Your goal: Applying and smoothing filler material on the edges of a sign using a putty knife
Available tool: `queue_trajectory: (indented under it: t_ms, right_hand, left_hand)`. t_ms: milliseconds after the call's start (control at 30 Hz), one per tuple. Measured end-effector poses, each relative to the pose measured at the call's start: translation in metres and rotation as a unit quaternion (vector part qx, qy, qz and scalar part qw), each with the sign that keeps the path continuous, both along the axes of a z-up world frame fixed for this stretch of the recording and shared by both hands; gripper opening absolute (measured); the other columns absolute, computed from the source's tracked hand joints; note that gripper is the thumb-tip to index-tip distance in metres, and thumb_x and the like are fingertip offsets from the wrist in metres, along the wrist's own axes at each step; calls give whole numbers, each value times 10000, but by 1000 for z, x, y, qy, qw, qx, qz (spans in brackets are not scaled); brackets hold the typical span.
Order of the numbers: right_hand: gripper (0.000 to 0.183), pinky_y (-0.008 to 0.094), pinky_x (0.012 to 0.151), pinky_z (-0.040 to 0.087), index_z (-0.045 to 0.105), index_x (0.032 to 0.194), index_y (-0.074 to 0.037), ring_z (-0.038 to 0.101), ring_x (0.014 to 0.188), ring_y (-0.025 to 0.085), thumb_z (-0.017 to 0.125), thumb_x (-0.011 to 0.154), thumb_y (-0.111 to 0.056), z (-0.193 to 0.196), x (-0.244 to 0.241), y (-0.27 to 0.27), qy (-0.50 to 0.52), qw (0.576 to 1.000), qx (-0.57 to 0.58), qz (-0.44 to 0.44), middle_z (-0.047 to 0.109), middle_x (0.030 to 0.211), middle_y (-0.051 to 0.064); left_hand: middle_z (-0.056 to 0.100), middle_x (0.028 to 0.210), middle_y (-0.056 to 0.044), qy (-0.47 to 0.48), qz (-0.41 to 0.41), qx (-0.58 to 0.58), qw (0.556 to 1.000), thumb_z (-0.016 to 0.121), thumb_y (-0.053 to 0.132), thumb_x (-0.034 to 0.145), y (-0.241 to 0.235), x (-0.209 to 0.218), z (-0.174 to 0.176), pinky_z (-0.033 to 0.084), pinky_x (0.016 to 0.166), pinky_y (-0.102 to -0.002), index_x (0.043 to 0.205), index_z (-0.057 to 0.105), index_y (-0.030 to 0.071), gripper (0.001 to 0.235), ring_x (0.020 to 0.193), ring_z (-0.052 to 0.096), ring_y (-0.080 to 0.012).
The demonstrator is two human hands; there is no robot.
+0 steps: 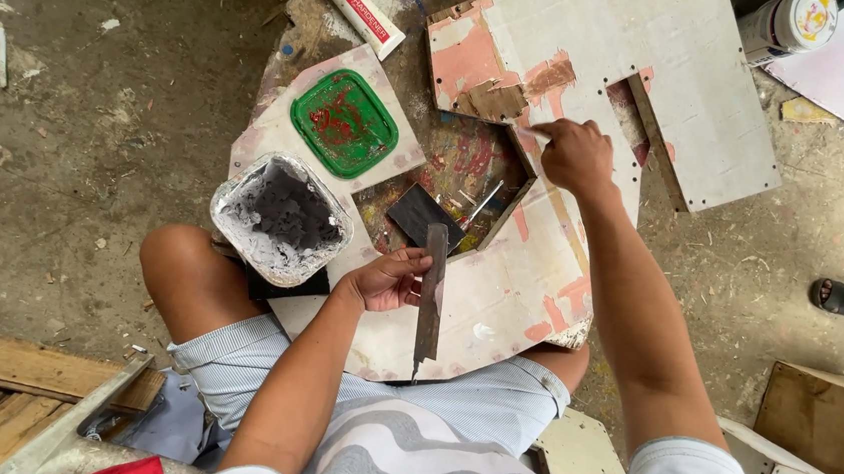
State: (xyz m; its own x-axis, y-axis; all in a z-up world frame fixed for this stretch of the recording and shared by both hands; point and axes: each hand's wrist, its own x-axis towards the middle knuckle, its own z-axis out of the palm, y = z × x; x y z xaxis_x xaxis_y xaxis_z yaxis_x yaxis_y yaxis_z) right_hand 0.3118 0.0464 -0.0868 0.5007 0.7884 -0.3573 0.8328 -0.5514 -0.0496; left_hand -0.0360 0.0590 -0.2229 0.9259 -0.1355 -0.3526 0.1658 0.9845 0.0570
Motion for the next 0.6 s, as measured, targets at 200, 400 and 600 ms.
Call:
queue_trajectory:
  t_ms: [200, 400, 600]
  right_hand:
    - [453, 551, 899, 537, 742, 1243, -345, 628, 1106, 383, 471, 920, -178, -4, -7, 12, -51, 999, -14, -2, 726, 1225, 25]
    - [499, 475, 926, 529, 718, 1278, -379, 605, 1135, 310, 460, 891, -196, -22, -4, -2, -40, 999, -11, -9, 695, 1266, -68]
    - [480, 448, 859, 520, 767, 1197, -373, 629, 1071, 297, 486, 866, -169, -21, 0, -11, -63, 997, -4, 38, 739, 1160, -61]
  left_hand:
    - [789, 939, -111, 21, -7, 10, 1000, 626, 196, 1018, -3, 2, -28, 672, 689, -487, 1125, 722, 167, 147, 805, 778, -342]
    - [782, 945, -109, 39, -26, -3, 999, 642, 183, 1008, 0, -1, -19, 665, 723, -496, 1148, 723, 151, 165, 825, 773, -360]
    - [779, 952, -135, 27, -9, 8, 1000, 626, 180, 1016, -2, 0, -24, 667, 701, -487, 1159, 711, 131, 173, 817, 774, -363]
